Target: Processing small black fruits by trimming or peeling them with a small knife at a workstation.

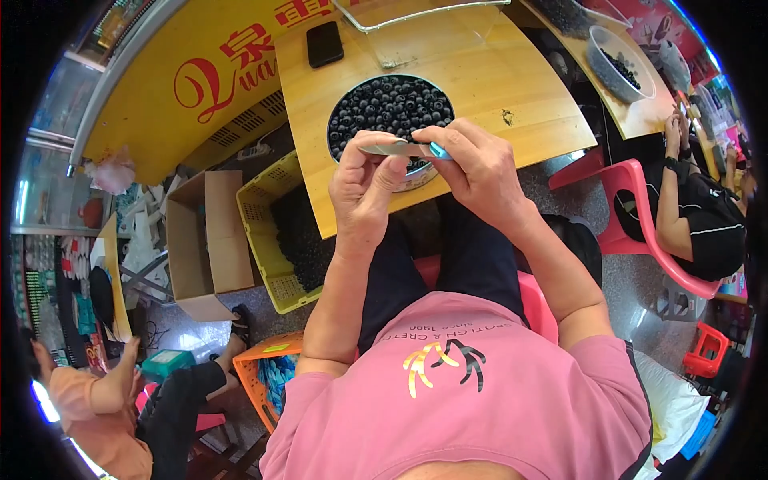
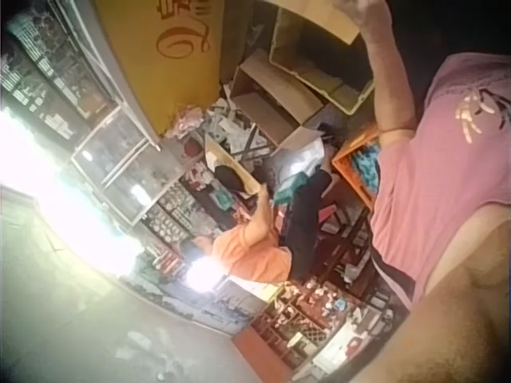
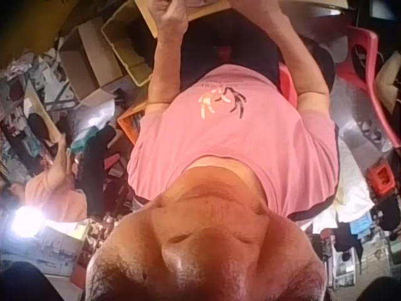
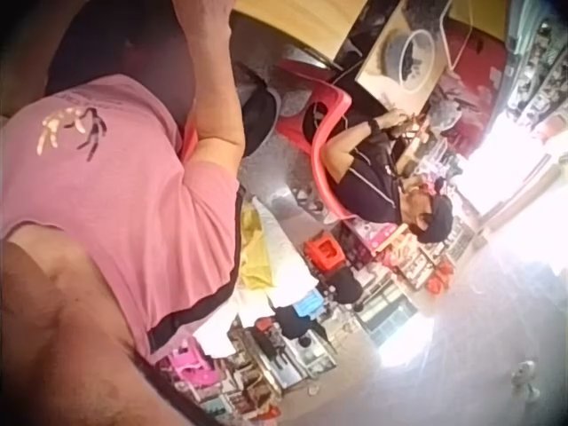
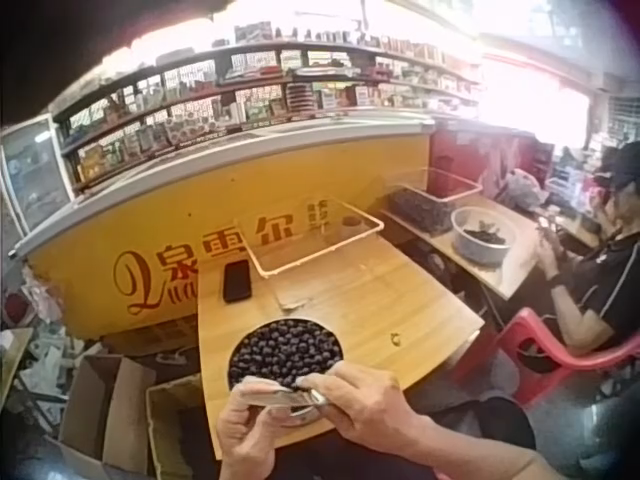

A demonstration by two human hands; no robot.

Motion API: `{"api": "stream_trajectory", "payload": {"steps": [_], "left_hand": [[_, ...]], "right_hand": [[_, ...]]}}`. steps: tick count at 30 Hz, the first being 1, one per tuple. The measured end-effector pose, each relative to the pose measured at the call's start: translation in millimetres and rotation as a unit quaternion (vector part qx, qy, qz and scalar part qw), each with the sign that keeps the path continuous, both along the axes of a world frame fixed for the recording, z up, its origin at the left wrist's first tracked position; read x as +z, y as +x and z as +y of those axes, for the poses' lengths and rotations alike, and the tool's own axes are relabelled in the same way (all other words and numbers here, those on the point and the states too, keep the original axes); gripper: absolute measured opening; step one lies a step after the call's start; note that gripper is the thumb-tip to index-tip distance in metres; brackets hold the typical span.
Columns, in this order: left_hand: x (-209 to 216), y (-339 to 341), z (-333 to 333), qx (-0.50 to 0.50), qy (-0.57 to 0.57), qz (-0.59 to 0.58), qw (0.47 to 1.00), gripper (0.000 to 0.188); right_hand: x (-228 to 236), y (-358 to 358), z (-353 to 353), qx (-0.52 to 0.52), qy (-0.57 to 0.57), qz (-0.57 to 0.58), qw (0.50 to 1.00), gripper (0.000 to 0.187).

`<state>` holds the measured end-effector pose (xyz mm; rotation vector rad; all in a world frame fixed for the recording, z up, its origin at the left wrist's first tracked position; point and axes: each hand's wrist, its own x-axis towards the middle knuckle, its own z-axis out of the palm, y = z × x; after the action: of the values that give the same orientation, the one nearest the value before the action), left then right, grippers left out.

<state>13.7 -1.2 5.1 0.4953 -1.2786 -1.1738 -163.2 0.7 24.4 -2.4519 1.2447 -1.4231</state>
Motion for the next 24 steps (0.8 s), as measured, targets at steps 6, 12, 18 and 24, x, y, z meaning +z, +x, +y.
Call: {"api": "stream_trajectory", "payload": {"steps": [6,12,18,24], "left_hand": [[0.3,2.2,3.7,-0.022,0.064,0.042,0.997,0.014],[0.7,-3.6,7.6,-0.013,0.039,-0.012,0.999,0.015],[-6.8,13.8,10.5,-0.034,0.021,-0.006,0.999,0.016],[-11.5,49.2,22.8,-0.004,0.043,-0.046,0.998,0.017]], "right_hand": [[-10.8,-7.6,-6.7,-0.094,0.095,-0.085,0.987,0.019],[16.5,19.9,15.5,0.122,0.334,-0.339,0.871,0.027],[13.9,31.0,16.0,0.221,0.454,-0.448,0.738,0.03],[10.8,32.6,7.0,0.207,0.478,-0.378,0.765,0.028]]}}
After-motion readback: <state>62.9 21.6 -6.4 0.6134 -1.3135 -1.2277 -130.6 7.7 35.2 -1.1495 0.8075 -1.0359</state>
